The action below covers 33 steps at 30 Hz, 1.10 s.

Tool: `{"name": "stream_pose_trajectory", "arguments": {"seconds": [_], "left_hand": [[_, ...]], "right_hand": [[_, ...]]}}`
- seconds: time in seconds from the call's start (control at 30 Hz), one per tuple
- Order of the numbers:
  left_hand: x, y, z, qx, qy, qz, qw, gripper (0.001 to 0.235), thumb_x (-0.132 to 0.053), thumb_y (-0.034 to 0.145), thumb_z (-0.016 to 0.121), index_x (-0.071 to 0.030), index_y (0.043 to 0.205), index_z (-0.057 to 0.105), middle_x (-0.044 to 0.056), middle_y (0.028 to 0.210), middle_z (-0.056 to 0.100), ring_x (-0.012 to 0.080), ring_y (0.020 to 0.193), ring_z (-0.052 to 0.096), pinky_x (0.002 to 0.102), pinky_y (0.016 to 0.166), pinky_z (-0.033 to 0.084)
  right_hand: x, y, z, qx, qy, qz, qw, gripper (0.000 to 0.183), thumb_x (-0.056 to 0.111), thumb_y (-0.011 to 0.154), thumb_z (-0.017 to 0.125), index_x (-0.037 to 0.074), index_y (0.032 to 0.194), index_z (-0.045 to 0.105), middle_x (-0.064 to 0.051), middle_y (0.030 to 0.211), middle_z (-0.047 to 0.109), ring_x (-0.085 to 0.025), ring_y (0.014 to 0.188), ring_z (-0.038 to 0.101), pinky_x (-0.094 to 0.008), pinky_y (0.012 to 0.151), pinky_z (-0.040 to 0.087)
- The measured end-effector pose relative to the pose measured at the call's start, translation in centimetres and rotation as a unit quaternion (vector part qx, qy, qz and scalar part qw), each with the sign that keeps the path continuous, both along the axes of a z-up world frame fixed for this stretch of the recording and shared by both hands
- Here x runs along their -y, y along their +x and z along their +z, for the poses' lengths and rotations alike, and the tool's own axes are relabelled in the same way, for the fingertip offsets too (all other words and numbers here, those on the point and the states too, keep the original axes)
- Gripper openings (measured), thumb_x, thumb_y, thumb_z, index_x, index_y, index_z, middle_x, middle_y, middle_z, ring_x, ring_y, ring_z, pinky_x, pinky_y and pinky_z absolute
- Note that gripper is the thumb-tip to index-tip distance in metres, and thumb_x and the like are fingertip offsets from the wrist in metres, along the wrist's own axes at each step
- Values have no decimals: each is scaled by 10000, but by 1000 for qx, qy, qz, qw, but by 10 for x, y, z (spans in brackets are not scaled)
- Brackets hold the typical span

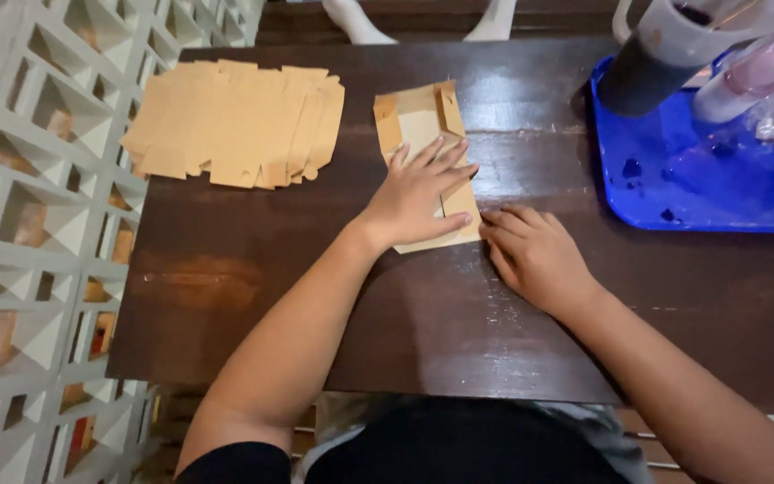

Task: The person assembles a flat cardboard piece into a box-like structure by folding and pressing the flaps. They use a small black tool to crease the edges and secure the folds, working on a wooden table with a stack of similar cardboard pieces nearby.

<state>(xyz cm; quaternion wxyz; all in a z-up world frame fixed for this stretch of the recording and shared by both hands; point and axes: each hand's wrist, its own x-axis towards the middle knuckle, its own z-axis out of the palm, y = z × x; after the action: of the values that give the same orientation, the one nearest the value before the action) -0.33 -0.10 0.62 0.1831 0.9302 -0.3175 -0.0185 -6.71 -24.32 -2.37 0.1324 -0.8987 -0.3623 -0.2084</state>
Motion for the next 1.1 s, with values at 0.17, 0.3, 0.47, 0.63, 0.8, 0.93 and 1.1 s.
{"name": "stream_pose_trajectory", "arguments": {"seconds": [0.17,0.3,0.47,0.63,0.8,0.93,1.1], "left_hand": [[0,1,-3,-3,-11,1,1000,660,-604,913,620,-260,1472,552,36,1663,346,377,1539,280,724,1175,174],[0,2,-3,-4,-18,1,1000,653,-592,906,633,-245,1456,570,27,1669,336,370,1546,268,723,1183,167],[1,-1,1,-2,-7,-1,1000,676,-585,904,631,-241,1479,547,41,1672,336,377,1544,274,720,1181,172],[0,-1,5,-6,2,-2,1000,678,-597,903,617,-249,1480,539,33,1675,329,367,1548,262,706,1185,185],[1,-3,10,-13,5,-1,1000,689,-613,907,606,-244,1484,535,41,1670,335,370,1544,262,704,1186,176],[1,-6,12,-23,5,0,1000,694,-619,907,597,-253,1492,524,40,1676,328,368,1549,254,701,1189,163],[1,-5,16,-33,3,6,999,676,-608,915,595,-260,1491,526,40,1674,333,362,1553,246,690,1196,152]], "right_hand": [[-2,7,-2,-10,-21,-9,1000,212,205,944,624,211,1122,738,37,1258,712,-217,1239,617,-355,880,447],[-5,14,-2,-19,-31,-18,999,219,216,933,633,221,1128,733,43,1279,703,-211,1245,608,-365,896,434],[-2,12,2,-19,-5,-6,1000,169,237,939,635,208,1062,748,22,1232,726,-223,1198,638,-371,855,438],[2,4,1,-38,8,3,999,153,228,909,654,207,1019,759,25,1180,746,-231,1153,660,-373,848,446],[-2,9,3,-40,19,-9,999,148,239,953,639,212,1037,757,9,1178,746,-220,1175,653,-369,889,431],[-5,16,1,-43,12,-8,999,132,235,959,643,181,1014,751,1,1222,737,-227,1201,640,-372,881,423],[-6,18,4,-82,10,-24,996,147,237,968,629,207,1048,748,16,1258,727,-226,1232,629,-378,895,430]]}}
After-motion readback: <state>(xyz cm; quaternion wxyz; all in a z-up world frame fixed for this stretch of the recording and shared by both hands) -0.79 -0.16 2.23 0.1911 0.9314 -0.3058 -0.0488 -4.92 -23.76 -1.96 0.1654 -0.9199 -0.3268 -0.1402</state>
